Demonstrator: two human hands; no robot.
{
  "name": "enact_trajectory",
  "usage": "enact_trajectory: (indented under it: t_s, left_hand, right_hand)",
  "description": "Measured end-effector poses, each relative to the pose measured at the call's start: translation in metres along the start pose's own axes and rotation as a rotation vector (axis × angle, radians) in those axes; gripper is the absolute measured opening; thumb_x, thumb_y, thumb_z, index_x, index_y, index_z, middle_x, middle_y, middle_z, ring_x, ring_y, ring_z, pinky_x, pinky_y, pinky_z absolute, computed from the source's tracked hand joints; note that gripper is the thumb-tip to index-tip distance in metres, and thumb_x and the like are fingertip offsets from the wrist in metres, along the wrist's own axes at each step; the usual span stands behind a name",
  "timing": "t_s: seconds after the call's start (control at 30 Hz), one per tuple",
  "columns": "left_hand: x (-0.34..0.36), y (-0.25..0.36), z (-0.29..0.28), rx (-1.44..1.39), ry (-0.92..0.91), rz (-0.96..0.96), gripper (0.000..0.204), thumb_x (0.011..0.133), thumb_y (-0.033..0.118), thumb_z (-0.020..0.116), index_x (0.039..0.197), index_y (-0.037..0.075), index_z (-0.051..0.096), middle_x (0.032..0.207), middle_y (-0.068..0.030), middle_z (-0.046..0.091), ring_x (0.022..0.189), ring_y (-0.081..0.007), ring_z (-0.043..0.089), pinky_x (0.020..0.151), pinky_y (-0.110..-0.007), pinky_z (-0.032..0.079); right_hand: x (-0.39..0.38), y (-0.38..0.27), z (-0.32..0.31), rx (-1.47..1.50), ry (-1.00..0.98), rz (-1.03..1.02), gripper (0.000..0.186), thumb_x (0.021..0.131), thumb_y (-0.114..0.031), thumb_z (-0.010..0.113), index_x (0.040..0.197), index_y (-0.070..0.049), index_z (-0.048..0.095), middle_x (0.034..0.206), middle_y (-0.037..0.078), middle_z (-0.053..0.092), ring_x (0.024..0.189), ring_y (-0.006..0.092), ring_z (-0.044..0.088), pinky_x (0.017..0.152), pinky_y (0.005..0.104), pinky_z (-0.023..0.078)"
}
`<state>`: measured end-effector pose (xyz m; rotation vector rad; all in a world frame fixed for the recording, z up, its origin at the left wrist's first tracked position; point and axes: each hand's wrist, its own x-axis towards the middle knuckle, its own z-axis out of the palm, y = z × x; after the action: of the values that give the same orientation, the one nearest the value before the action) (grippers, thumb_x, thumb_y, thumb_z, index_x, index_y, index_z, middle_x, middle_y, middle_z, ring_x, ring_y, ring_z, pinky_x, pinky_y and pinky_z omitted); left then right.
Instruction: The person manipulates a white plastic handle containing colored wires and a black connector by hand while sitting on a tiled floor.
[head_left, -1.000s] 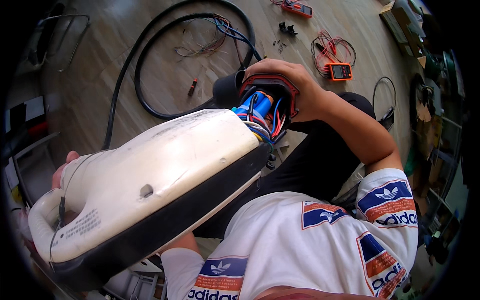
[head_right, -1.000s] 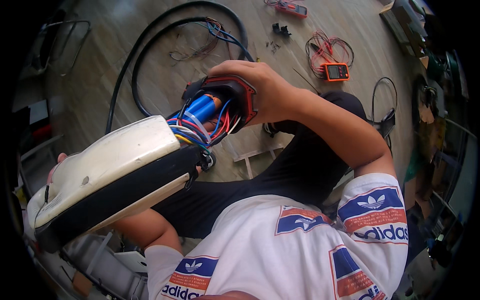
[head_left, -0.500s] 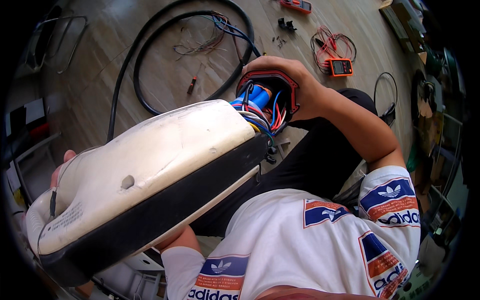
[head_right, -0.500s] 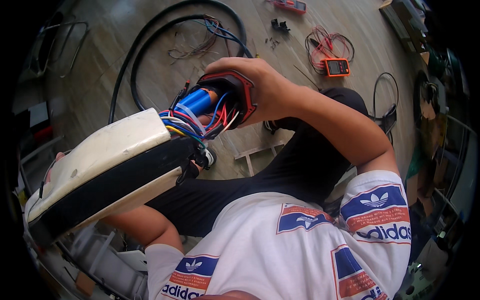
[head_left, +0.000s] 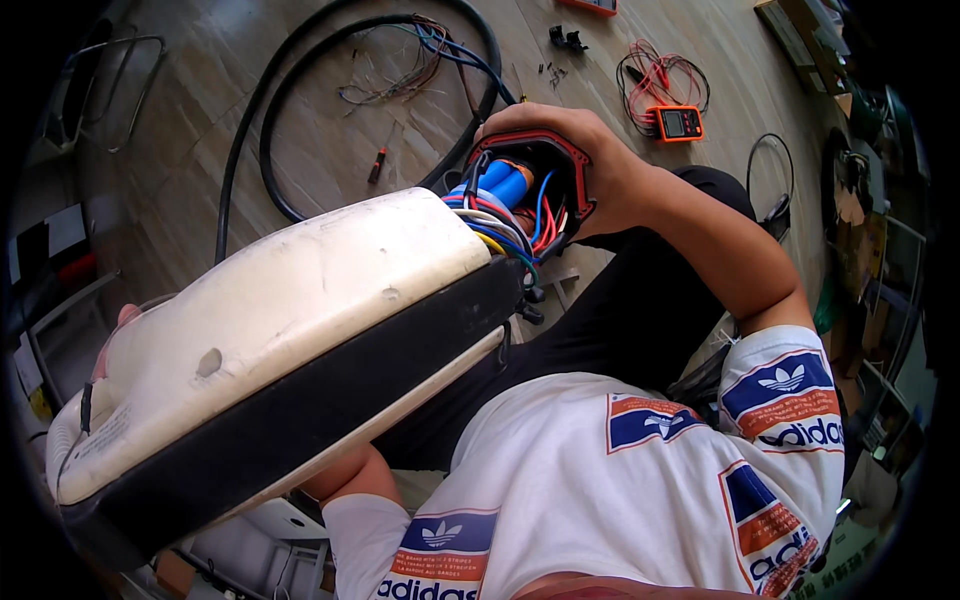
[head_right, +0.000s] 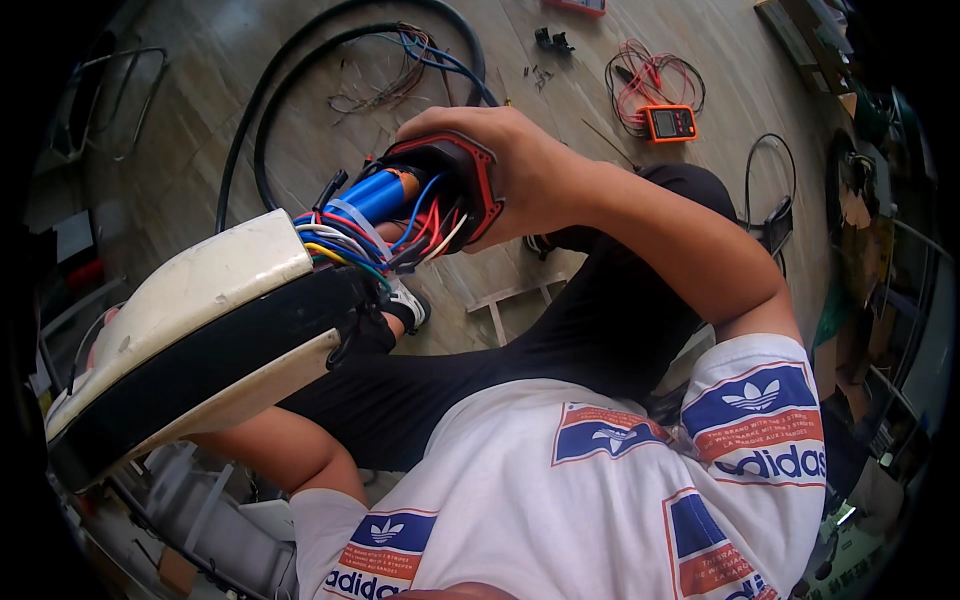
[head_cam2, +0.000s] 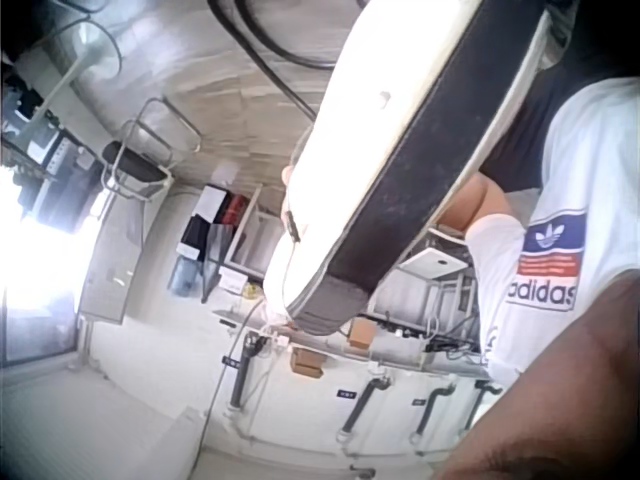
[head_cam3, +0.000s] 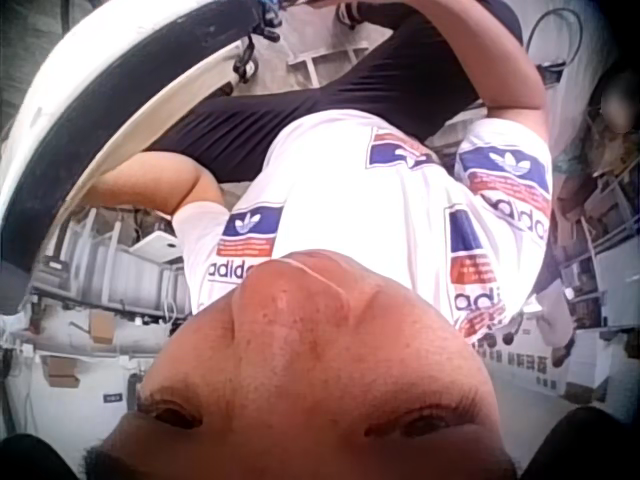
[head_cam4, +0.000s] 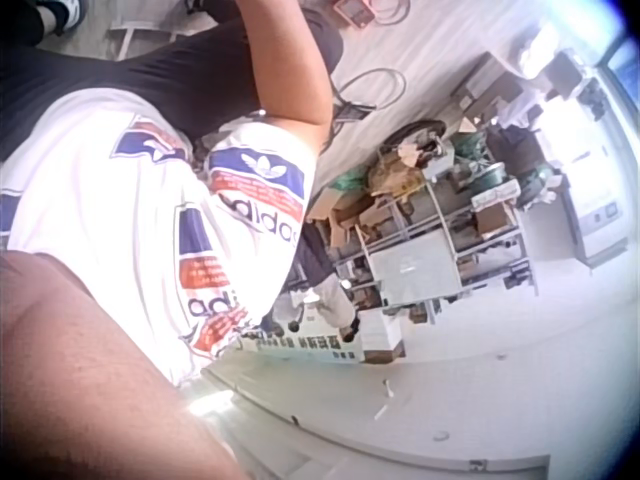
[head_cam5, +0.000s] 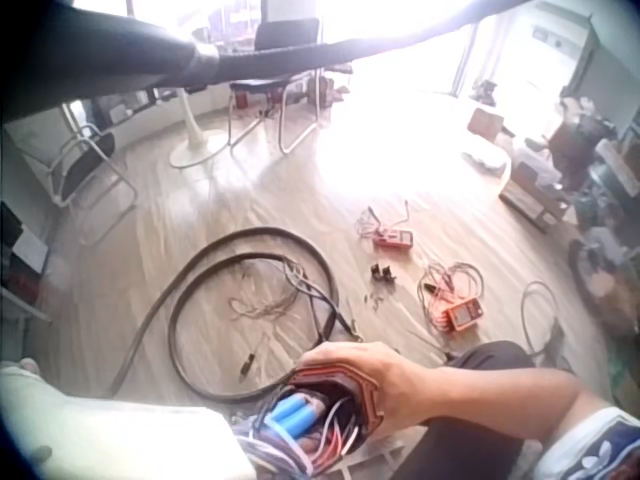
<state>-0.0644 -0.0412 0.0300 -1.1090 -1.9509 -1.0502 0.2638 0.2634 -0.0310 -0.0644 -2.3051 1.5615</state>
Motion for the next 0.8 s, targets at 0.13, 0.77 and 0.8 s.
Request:
enact_trajectory:
  t_s: [0.13,0.77,0.8]
  left_hand:
    - [-0.008,0.009,0.0,-0.044,0.005,-0.03,0.047,0.079,0.038,0.077,0.101,-0.003,0.071,0.092,-0.0137,0.075,0.08,-0.0239,0.074,0.072,-0.034,0.058]
    - [0.008,-0.006,0.008,0.027,-0.015,0.046,0.049,0.08,0.041,0.076,0.103,-0.003,0.07,0.093,-0.0139,0.075,0.081,-0.0249,0.074,0.073,-0.035,0.058]
    - [0.009,-0.007,0.009,0.029,-0.015,0.048,0.049,0.08,0.041,0.076,0.103,-0.003,0.07,0.094,-0.0139,0.075,0.081,-0.025,0.074,0.073,-0.035,0.058]
  right_hand:
    - [0.0,0.0,-0.001,0.027,-0.012,0.008,0.09,0.056,-0.017,0.094,0.133,0.0,0.051,0.123,0.016,0.062,0.112,0.0267,0.063,0.099,0.0362,0.049]
    - [-0.003,-0.008,-0.001,0.01,0.002,0.081,0.09,0.053,-0.016,0.091,0.132,0.002,0.052,0.124,0.017,0.061,0.111,0.0271,0.063,0.1,0.036,0.048]
    - [-0.003,-0.007,-0.002,0.008,0.006,0.06,0.09,0.053,-0.016,0.091,0.132,0.002,0.052,0.123,0.017,0.061,0.111,0.0271,0.063,0.099,0.0359,0.048]
